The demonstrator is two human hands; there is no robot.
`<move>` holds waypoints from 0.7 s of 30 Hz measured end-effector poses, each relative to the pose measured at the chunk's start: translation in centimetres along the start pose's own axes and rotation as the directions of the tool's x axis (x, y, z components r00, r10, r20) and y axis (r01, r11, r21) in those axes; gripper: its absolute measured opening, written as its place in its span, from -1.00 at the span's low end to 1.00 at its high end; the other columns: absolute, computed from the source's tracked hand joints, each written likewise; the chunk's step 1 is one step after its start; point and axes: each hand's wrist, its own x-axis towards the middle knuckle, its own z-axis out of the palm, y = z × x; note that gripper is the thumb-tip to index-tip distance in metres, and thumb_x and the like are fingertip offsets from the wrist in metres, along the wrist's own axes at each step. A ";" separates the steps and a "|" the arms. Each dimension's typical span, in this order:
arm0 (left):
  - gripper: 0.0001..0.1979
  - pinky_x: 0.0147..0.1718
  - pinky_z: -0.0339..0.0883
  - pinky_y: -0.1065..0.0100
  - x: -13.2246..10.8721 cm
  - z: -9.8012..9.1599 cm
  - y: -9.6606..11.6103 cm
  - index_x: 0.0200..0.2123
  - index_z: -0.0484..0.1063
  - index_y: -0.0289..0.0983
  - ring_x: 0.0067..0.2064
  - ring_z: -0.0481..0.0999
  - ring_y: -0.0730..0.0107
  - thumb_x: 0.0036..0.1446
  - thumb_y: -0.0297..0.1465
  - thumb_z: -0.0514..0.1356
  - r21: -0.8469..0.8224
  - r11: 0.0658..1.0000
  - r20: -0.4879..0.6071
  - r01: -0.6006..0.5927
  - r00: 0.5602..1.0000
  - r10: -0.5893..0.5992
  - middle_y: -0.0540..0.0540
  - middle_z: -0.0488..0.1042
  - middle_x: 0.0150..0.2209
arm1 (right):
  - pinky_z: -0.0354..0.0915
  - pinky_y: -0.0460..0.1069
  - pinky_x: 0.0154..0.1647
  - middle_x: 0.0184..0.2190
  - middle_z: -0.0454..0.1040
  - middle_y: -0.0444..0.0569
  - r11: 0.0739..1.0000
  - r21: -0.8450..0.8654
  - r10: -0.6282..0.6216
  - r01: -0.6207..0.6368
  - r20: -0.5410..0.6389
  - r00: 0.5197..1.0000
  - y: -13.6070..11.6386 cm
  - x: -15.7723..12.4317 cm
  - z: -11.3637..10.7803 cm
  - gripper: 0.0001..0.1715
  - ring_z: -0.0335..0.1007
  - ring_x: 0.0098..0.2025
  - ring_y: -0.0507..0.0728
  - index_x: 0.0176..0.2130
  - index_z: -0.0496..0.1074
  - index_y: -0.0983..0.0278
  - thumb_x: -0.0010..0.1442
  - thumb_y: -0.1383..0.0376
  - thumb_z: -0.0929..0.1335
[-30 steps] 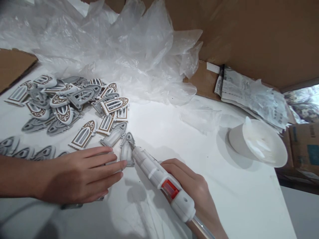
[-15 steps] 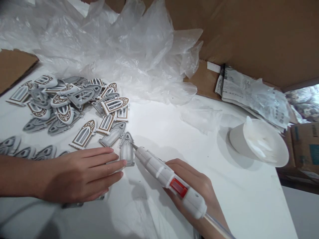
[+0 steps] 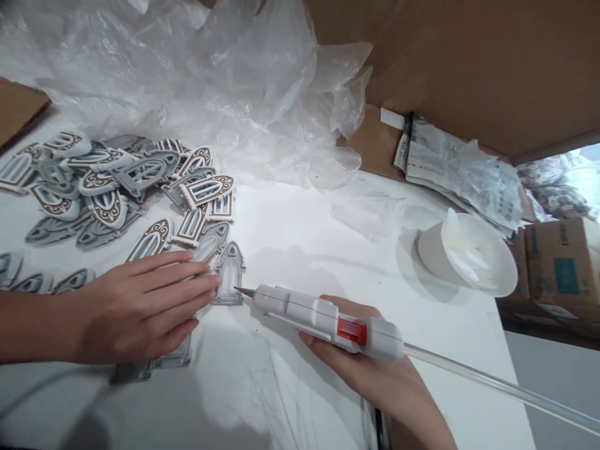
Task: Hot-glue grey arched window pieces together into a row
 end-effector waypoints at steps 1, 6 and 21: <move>-0.75 0.14 0.26 0.17 0.0 0.0 0.0 -0.11 0.51 -0.39 -0.03 0.49 0.22 0.28 -0.40 0.09 0.002 1.000 0.001 -0.002 1.000 0.002 -0.09 0.57 -0.06 | 0.35 -0.01 -0.58 -0.57 0.45 -0.10 1.000 -0.020 -0.004 0.004 0.022 1.000 0.0 0.0 0.0 -0.78 0.36 -0.53 0.12 -0.48 0.43 0.16 0.12 0.12 0.41; -0.74 0.13 0.25 0.17 -0.1 0.0 0.0 -0.12 0.52 -0.40 -0.04 0.49 0.22 0.29 -0.40 0.08 -0.006 1.000 0.004 0.002 1.000 -0.002 -0.09 0.58 -0.08 | 0.34 0.00 -0.60 -0.51 0.49 -0.07 0.995 -0.062 -0.075 0.078 0.052 0.996 0.1 0.0 0.0 -0.79 0.40 -0.53 0.13 -0.48 0.40 0.17 0.12 0.14 0.39; -0.72 0.18 0.17 0.18 0.0 0.1 0.0 -0.12 0.52 -0.39 -0.02 0.45 0.23 0.31 -0.40 0.06 0.002 1.000 0.068 0.000 0.998 0.000 -0.10 0.55 -0.06 | 0.28 -0.04 -0.65 -0.60 0.38 -0.13 0.986 -0.137 -0.078 0.090 0.092 0.993 -0.5 0.1 0.1 -0.69 0.31 -0.57 0.09 -0.49 0.30 0.16 0.18 0.09 0.38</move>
